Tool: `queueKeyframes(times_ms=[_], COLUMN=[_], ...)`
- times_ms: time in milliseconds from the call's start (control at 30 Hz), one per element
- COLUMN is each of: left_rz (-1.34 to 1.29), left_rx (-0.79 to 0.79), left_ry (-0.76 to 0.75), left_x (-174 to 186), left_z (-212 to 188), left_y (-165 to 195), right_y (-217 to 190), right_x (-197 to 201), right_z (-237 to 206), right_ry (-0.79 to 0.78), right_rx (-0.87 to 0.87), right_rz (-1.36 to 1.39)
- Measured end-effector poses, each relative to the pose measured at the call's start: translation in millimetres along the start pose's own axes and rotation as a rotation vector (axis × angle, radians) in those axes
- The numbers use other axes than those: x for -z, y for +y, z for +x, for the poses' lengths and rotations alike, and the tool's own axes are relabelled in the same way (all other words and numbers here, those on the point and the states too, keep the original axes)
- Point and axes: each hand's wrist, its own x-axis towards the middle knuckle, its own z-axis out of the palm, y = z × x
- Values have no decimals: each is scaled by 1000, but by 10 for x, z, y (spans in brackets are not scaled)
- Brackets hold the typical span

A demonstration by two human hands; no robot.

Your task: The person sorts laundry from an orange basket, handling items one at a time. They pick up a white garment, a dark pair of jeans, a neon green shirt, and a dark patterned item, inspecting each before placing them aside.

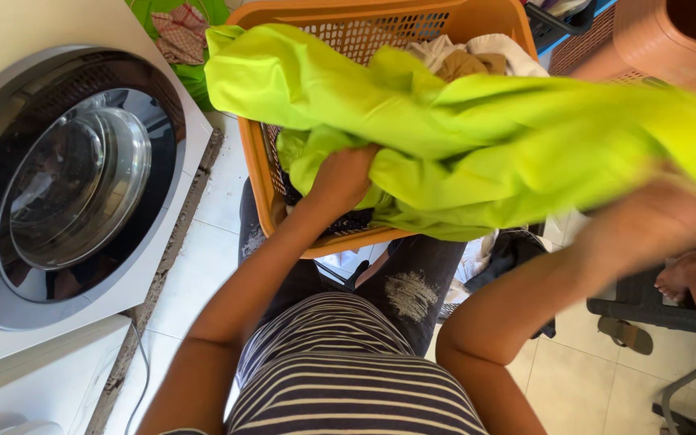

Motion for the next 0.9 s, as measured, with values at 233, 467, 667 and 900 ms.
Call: queueKeyframes(times_ms=[233,467,667,900], left_rz=[-590,-188,264,276], left_rx=[-435,-714,-169,-32], left_ry=[86,411,286,50], left_x=[615,338,-628,-417], left_z=[333,121,-243,94], left_y=[836,456,-139,-224], right_y=[69,532,134,683], right_x=[-914,-154,75,-144], right_z=[-613,-270,-695,-372], right_ry=[-737,288,490,418], right_rx=[-152,-258,-161,-260], right_rz=[-19,664,549,568])
